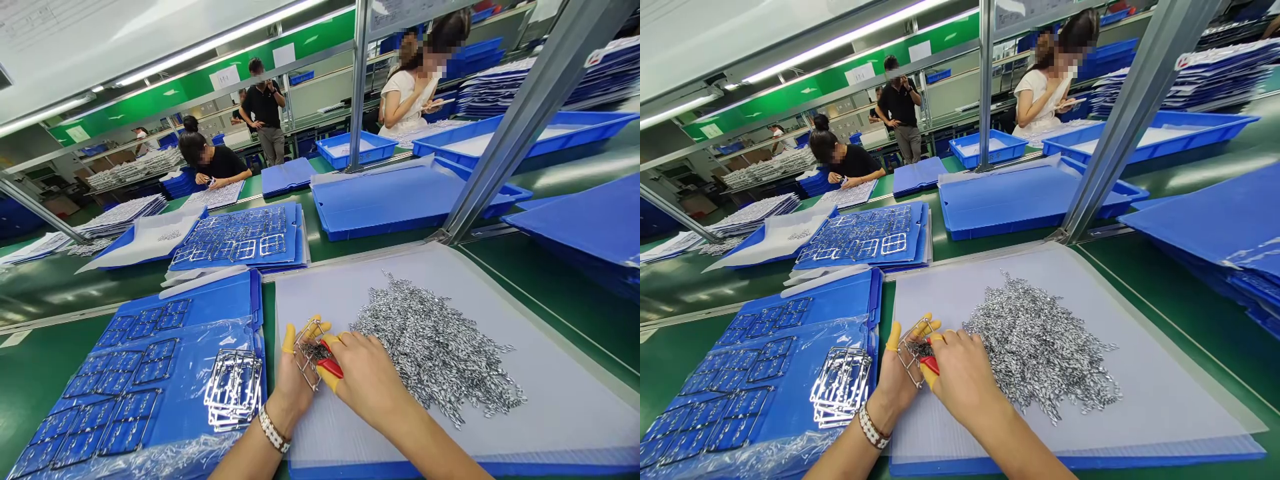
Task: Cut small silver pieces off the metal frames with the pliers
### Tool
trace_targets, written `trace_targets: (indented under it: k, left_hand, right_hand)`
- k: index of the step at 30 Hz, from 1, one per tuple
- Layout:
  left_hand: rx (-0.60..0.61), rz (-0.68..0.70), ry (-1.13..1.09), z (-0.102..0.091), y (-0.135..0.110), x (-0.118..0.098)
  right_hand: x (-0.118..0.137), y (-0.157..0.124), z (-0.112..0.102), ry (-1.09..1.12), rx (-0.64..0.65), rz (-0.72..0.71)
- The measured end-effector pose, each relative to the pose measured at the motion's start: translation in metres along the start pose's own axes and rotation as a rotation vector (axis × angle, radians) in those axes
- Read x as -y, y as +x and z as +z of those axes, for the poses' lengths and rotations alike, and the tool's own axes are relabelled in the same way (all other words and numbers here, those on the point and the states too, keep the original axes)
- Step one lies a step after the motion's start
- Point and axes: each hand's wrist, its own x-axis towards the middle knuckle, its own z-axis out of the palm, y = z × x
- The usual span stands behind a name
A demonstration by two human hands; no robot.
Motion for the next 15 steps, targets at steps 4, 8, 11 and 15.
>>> trace_targets:
  k: [4,8,11,15]
  left_hand:
    - [-0.006,0.012,0.006,-0.0014,0.0004,0.0006]
    - [-0.009,0.013,-0.003,-0.0015,0.0002,0.0011]
    - [-0.015,0.009,-0.010,-0.0018,0.0007,0.0016]
    - [-0.009,0.001,-0.008,-0.0007,0.0005,0.0002]
  right_hand:
    - [-0.0003,0.0003,-0.0018,0.028,0.029,0.009]
    - [0.0004,0.0011,-0.0036,0.044,0.058,0.015]
    - [0.0006,0.0031,-0.0056,0.043,0.103,0.007]
    - [-0.0007,0.0053,-0.0105,0.019,0.130,0.008]
